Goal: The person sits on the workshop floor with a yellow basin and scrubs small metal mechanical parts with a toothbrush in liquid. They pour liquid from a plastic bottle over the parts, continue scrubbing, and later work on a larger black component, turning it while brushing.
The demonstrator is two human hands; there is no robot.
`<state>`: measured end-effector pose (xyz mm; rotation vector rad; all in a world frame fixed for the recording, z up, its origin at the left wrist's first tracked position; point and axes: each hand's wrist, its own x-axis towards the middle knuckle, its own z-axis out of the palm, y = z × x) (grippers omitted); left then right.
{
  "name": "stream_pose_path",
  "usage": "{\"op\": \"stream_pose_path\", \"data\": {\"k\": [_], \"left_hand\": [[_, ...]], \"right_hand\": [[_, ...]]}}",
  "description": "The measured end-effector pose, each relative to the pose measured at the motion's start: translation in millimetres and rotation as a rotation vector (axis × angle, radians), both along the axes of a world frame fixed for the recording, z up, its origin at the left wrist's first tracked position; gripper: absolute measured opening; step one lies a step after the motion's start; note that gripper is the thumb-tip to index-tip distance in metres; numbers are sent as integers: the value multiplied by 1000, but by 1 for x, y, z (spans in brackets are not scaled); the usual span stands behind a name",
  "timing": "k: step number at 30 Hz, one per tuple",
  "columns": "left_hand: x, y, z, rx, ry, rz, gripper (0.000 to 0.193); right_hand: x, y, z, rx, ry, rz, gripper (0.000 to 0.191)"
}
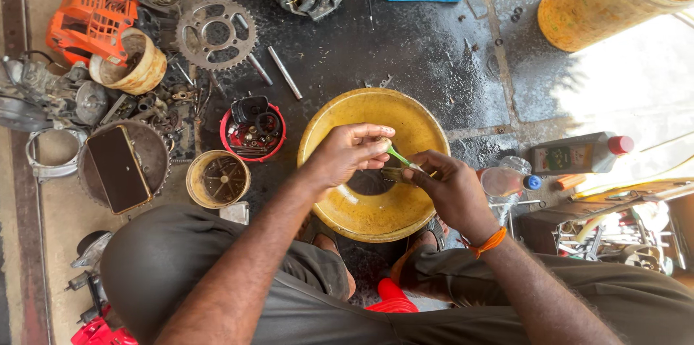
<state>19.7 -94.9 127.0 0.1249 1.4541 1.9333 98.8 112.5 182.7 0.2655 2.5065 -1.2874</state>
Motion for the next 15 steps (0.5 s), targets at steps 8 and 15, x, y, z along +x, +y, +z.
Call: {"op": "stream_pose_path", "data": {"k": [8, 15], "left_hand": [[-6, -14, 7, -119, 44, 6, 37], [6, -7, -5, -338, -207, -52, 39]], "right_hand": [[-2, 5, -2, -768, -603, -188, 24], [10, -3, 19, 644, 596, 351, 25]]}}
